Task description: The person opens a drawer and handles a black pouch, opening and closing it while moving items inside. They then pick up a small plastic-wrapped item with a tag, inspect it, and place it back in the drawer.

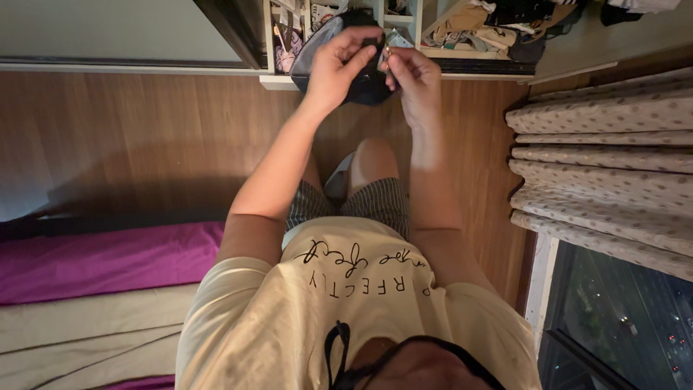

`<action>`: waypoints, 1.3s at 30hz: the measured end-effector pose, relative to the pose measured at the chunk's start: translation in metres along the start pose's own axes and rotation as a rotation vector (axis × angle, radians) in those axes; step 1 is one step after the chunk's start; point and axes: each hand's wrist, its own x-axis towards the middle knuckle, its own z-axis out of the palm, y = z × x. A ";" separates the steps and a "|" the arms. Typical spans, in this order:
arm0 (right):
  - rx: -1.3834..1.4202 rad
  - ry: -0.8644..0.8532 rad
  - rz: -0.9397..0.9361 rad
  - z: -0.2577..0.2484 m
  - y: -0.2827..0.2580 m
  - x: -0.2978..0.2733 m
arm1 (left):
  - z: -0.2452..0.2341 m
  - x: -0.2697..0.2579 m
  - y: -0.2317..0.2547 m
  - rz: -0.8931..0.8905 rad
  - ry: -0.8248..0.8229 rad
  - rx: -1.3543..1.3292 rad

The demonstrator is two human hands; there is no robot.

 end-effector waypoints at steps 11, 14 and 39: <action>-0.211 0.089 -0.102 0.000 0.009 0.014 | -0.007 0.000 0.000 -0.070 -0.033 -0.046; -0.282 0.125 -0.110 0.000 0.013 0.014 | -0.005 0.002 0.001 -0.069 -0.038 -0.055; -0.496 -0.100 -0.136 -0.011 -0.005 0.007 | -0.016 0.002 -0.008 0.008 -0.122 -0.061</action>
